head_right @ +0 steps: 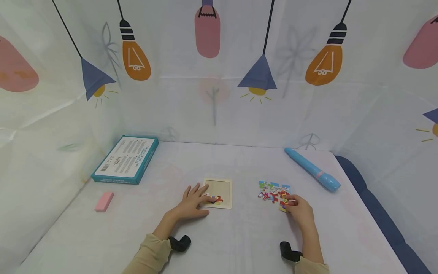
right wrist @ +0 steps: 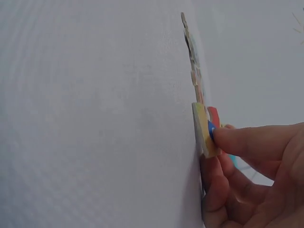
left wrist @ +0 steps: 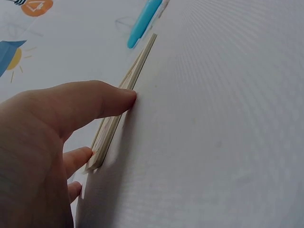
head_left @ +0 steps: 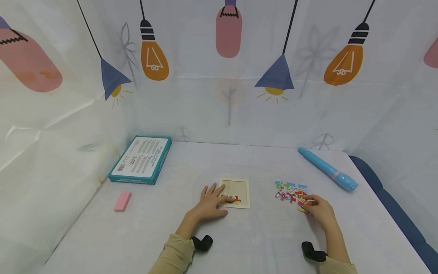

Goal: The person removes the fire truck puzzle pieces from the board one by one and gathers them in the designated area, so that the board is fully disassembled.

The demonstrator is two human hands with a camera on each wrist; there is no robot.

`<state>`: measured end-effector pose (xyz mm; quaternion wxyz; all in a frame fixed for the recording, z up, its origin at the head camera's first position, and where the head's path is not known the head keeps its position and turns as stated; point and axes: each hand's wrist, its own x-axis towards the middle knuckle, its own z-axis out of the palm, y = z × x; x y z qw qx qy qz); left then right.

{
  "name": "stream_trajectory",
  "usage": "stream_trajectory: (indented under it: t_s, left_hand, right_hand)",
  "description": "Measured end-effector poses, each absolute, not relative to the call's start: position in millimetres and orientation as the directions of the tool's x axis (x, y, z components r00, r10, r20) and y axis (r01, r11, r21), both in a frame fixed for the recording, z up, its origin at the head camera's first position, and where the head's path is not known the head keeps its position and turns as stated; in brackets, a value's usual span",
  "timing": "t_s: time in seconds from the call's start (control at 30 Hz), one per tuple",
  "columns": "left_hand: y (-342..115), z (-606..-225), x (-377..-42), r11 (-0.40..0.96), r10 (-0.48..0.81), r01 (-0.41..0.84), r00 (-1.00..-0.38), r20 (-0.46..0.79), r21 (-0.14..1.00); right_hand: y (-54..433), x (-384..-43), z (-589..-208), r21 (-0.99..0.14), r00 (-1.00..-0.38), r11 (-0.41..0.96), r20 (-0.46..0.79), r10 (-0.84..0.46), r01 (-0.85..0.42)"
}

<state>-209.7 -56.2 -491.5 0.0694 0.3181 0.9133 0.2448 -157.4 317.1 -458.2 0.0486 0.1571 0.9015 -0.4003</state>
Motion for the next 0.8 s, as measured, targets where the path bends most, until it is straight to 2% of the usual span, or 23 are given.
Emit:
stream_trajectory:
  t_s: [0.43, 0.8]
  left_hand:
    - [-56, -490, -210, 0.665, 0.617, 0.546, -0.786, 0.037, 0.510]
    - [-57, -490, -211, 0.654, 0.605, 0.518, -0.795, 0.029, 0.551]
  right_hand:
    - [310, -160, -459, -0.610, -0.946, 0.725, -0.160, 0.281, 0.319]
    - [279, -167, -460, -0.750, -0.976, 0.638, -0.051, 0.211, 0.177]
